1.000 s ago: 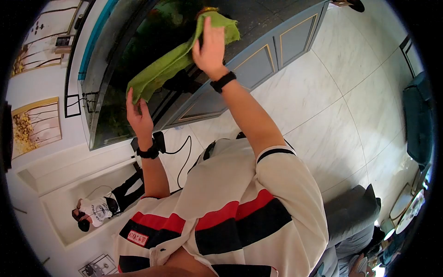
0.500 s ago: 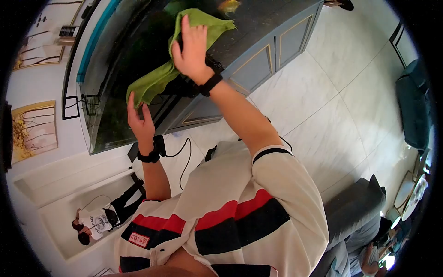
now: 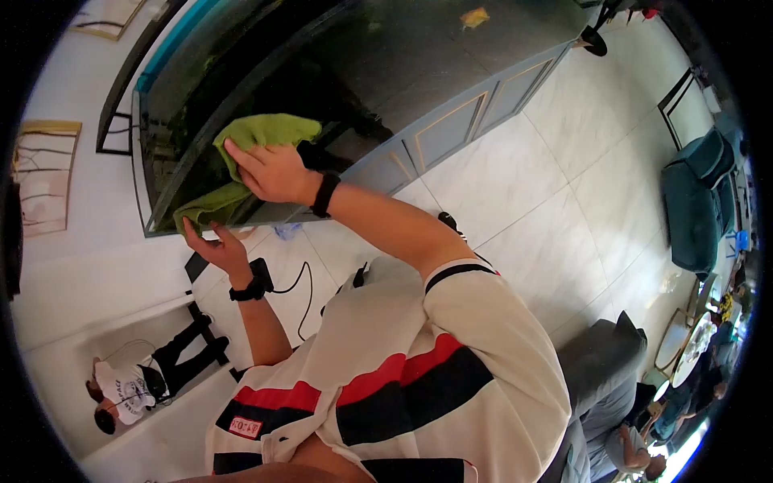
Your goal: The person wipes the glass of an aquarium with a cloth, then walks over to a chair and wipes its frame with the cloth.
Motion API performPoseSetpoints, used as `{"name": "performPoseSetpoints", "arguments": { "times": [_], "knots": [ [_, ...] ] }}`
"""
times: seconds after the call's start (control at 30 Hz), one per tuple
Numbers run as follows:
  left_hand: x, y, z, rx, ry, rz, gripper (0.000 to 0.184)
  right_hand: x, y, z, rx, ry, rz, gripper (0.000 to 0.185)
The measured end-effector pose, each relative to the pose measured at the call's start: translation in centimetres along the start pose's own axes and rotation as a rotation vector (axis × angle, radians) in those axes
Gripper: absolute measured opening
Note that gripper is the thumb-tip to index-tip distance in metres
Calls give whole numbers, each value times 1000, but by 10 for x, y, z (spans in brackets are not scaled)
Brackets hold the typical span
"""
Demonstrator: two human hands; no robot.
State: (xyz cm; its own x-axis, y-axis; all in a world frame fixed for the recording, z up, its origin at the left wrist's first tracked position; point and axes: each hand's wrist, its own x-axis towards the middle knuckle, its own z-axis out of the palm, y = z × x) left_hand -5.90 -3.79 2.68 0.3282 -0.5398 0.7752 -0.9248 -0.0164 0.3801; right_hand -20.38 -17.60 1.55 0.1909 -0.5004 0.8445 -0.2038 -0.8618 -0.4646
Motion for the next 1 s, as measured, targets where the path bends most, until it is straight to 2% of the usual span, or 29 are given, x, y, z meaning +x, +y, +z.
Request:
{"name": "performPoseSetpoints", "arguments": {
  "times": [0.07,0.27,0.33,0.47,0.57,0.77,0.8,1.0],
  "knots": [
    [-9,-21,-9,32,6,31,57,-7,-16,19,-14,-11,-79,57],
    [-33,-59,-22,4,-108,18,54,-37,-43,51,-14,-360,-117,65],
    [-39,-59,-20,-68,-134,-31,53,-41,-39,56,-52,-326,-140,70],
    [-41,-60,-14,6,-139,86,53,-37,-32,48,-76,-143,-184,70],
    [-46,-59,-3,-43,-160,64,53,-45,-19,34,-92,-229,-35,68],
    [-49,-42,27,-90,-217,135,52,-47,30,-4,-239,-9,89,66],
    [-49,-38,32,-88,-230,144,52,-46,41,-12,-281,-45,126,70],
    [-41,-3,63,-98,-319,181,51,-47,118,-52,-388,145,206,83]
  ]
}}
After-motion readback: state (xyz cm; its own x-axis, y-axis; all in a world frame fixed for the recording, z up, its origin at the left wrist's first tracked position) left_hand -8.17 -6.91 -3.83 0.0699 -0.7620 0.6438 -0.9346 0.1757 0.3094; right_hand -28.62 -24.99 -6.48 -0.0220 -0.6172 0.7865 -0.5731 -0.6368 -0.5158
